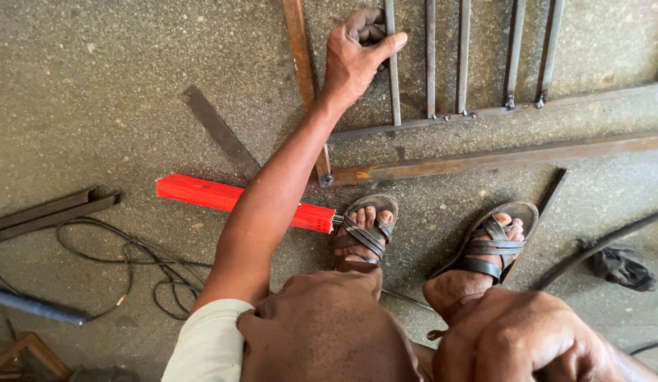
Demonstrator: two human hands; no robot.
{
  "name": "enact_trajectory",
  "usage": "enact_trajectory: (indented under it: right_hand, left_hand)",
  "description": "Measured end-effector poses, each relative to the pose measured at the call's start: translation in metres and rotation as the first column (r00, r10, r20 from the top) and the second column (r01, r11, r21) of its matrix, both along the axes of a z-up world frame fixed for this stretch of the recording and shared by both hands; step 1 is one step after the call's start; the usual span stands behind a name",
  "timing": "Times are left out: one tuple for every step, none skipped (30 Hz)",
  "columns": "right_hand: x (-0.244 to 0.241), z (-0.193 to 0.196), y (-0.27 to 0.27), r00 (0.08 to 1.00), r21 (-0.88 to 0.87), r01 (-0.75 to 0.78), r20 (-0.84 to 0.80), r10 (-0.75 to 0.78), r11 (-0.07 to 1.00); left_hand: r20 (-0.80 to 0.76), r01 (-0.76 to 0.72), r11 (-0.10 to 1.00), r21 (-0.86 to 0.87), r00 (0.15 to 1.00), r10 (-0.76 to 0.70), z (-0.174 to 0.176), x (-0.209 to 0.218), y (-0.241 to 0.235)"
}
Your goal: The person constructs a metal frame on the floor by aligning small square rods between larger rectangular beams, using a measuring tape and square tool for precision before welding the joints together with a welding torch.
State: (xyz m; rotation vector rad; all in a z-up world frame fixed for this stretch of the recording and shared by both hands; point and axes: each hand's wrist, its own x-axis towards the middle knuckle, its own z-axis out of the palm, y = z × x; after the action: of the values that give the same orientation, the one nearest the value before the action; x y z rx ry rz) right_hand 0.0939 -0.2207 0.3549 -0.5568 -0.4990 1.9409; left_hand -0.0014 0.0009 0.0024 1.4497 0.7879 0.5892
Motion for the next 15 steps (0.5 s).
enact_trajectory:
  right_hand:
    - [0.001, -0.002, -0.001, 1.000, 0.008, 0.000, -0.019, 0.000, 1.000]
    - [0.002, -0.003, -0.002, 0.999, 0.019, 0.002, -0.032, -0.001, 1.000]
    - [0.003, -0.007, -0.002, 0.999, 0.028, -0.002, -0.048, 0.003, 1.000]
    - [0.005, -0.005, -0.003, 0.998, 0.032, -0.005, -0.058, 0.007, 0.999]
    - [0.008, -0.004, -0.002, 0.998, 0.041, -0.013, -0.059, 0.016, 0.999]
    - [0.011, -0.003, 0.000, 0.998, 0.040, -0.022, -0.064, 0.025, 0.999]
    - [0.012, -0.001, 0.001, 0.998, 0.040, -0.026, -0.050, 0.028, 0.999]
    - [0.013, 0.001, 0.001, 0.999, 0.039, -0.030, -0.036, 0.031, 0.999]
    - [0.014, 0.004, -0.001, 0.999, 0.034, -0.033, -0.019, 0.034, 0.999]
    - [0.014, 0.005, -0.004, 1.000, 0.052, -0.022, -0.011, 0.023, 0.998]
    - [0.016, 0.004, -0.006, 1.000, 0.077, -0.015, 0.000, 0.015, 0.997]
    - [0.018, 0.002, -0.009, 1.000, 0.125, 0.005, 0.000, -0.005, 0.992]
    - [0.022, -0.003, -0.011, 0.999, 0.156, -0.019, 0.051, 0.011, 0.988]
    - [0.026, -0.006, -0.013, 0.994, 0.186, -0.044, 0.103, 0.025, 0.982]
    - [0.030, -0.014, -0.013, 0.977, 0.199, -0.111, 0.201, 0.071, 0.974]
  left_hand:
    - [-0.018, -0.001, 1.000, 0.001, 1.000, 0.001, 0.001, 0.000, 0.000]
    - [-0.037, -0.002, 1.000, 0.002, 0.999, 0.003, 0.001, 0.001, 0.000]
    - [-0.056, -0.002, 1.000, -0.006, 0.998, 0.001, 0.002, 0.001, -0.002]
    - [-0.075, -0.001, 1.000, -0.013, 0.997, 0.000, 0.003, 0.000, -0.003]
    - [-0.096, -0.005, 1.000, -0.014, 0.995, 0.004, 0.004, -0.001, -0.002]
    - [-0.081, -0.006, 1.000, -0.006, 0.997, 0.005, 0.004, -0.001, -0.001]
    - [-0.066, -0.003, 1.000, 0.000, 0.998, 0.003, 0.004, 0.000, 0.000]
    - [-0.051, 0.000, 1.000, 0.006, 0.999, 0.001, 0.004, 0.000, -0.001]
    - [-0.055, 0.002, 1.000, 0.007, 0.998, -0.001, 0.003, -0.001, -0.003]
    - [-0.059, 0.004, 1.000, 0.008, 0.998, -0.003, 0.001, -0.004, -0.004]
    - [-0.060, 0.002, 1.000, 0.017, 0.998, -0.001, -0.001, -0.004, -0.001]
    - [-0.075, 0.002, 0.998, 0.056, 0.997, 0.003, -0.002, -0.004, -0.001]
    - [-0.085, -0.002, 0.995, 0.101, 0.996, 0.011, -0.002, -0.003, 0.000]
    - [-0.093, -0.006, 0.989, 0.146, 0.995, 0.020, -0.001, -0.004, 0.000]
    - [-0.104, -0.022, 0.990, 0.143, 0.994, 0.037, 0.003, -0.004, 0.002]
